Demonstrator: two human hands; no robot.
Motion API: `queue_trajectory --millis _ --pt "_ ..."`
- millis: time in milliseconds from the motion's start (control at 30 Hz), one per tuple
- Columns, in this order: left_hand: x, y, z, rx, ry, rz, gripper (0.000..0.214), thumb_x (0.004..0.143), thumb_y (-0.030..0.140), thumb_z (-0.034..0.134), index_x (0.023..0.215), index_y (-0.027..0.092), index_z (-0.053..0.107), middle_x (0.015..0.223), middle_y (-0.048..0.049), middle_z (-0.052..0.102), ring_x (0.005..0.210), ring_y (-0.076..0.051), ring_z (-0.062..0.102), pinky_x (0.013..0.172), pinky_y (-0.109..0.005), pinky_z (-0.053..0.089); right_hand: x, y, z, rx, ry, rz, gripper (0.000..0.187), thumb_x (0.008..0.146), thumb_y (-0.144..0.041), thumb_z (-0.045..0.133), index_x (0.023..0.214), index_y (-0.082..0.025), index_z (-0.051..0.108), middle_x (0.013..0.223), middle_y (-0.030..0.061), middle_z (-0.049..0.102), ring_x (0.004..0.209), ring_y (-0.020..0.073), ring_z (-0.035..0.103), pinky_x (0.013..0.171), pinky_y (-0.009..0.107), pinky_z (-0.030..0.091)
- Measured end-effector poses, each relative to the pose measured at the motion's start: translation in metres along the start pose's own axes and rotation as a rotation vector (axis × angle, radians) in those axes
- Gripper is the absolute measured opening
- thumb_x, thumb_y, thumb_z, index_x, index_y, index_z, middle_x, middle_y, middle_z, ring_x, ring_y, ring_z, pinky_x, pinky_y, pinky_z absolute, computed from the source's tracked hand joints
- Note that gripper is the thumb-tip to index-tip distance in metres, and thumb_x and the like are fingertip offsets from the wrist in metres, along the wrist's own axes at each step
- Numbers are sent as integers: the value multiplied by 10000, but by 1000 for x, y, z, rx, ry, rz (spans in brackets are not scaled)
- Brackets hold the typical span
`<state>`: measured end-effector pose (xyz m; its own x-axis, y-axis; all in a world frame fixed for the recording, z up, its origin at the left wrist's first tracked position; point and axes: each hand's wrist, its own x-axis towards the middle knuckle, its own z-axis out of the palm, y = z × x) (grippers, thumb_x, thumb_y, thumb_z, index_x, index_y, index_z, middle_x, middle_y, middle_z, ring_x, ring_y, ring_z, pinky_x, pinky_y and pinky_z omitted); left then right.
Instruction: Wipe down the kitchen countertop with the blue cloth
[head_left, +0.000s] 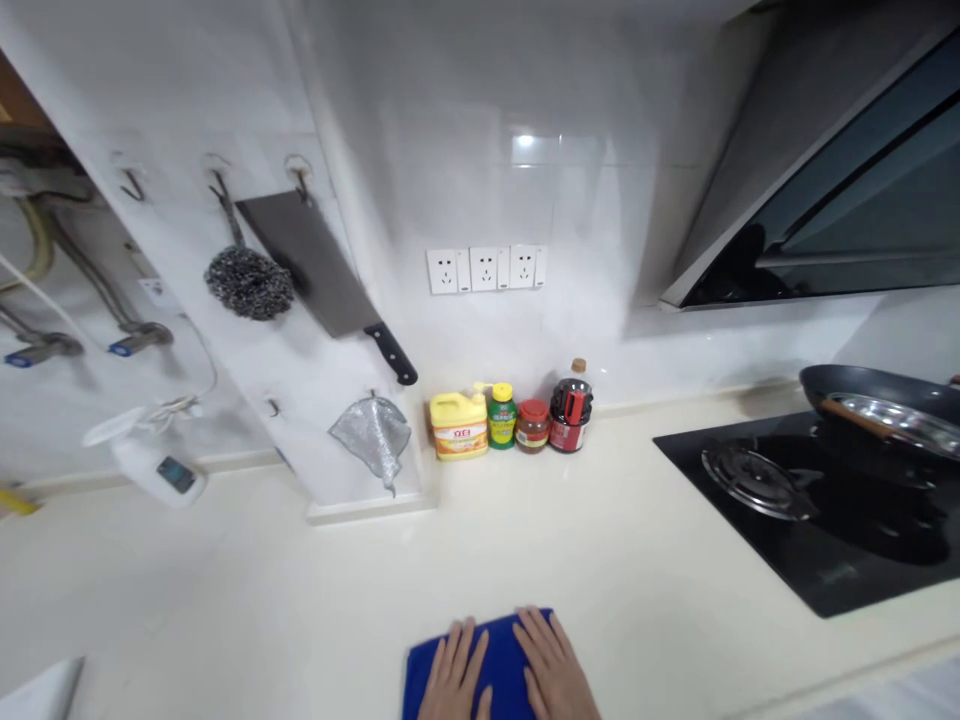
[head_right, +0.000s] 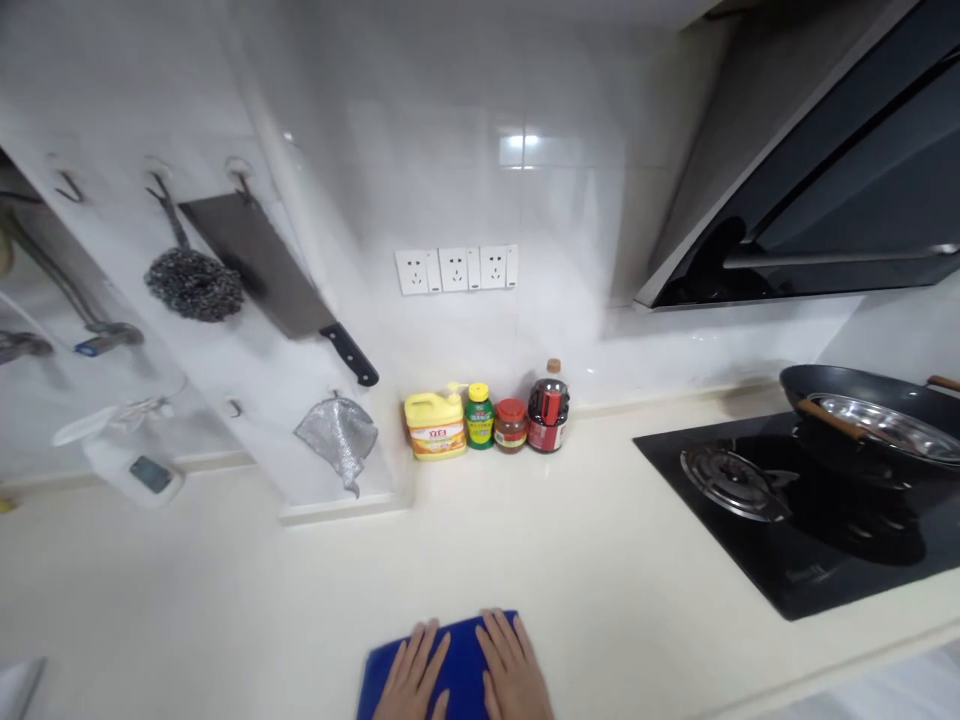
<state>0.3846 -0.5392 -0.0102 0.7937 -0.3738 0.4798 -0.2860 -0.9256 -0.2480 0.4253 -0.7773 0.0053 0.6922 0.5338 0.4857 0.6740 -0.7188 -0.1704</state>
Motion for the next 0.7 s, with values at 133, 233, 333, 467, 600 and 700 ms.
queue_trajectory --millis 133,233,333,467,600,700 --pt "-1 -22 -35 -112 -70 -2 664 933 321 495 1559 263 279 1581 -26 375 1436 -242 413 1068 -378 524 -14 1 -9 90 68 171 649 1006 -206 381 1613 -296 172 1578 58 427 1406 254 473 1132 440 472" --pt "-13 -51 -45 -177 -134 -24 654 949 332 492 1560 293 262 1590 -11 370 1452 -236 388 1104 -390 498 -36 15 -11 79 133 255 632 1006 -218 387 1606 -309 211 1567 68 451 1389 271 494 1096 451 513" --pt "-28 -94 -47 -256 -232 -70 628 966 356 476 1553 343 255 1591 1 372 1458 -227 377 1154 -414 444 -62 34 -14 48 170 310 585 1009 -239 380 1580 -333 291 1543 74 483 1349 289 537 1071 483 532" --pt "-41 -171 -51 -339 -381 -119 565 973 404 455 1519 396 309 1577 19 392 1449 -226 391 1189 -444 383 -87 54 -20 17 147 249 570 1001 -256 438 1561 -298 340 1507 92 524 1322 292 563 1072 480 523" --pt "-46 -216 -51 -382 -447 -198 512 959 458 458 1468 413 419 1553 27 441 1437 -232 412 1194 -438 370 -95 61 -16 -19 137 205 604 978 -221 474 1563 -276 334 1498 101 531 1327 284 559 1059 458 529" --pt "-45 -194 -37 -302 -283 -469 566 956 501 390 1474 287 469 1573 -67 422 1503 -310 278 1216 -548 313 -96 59 -9 -52 145 226 610 975 -245 484 1565 -273 330 1468 114 560 1293 299 586 1023 480 546"
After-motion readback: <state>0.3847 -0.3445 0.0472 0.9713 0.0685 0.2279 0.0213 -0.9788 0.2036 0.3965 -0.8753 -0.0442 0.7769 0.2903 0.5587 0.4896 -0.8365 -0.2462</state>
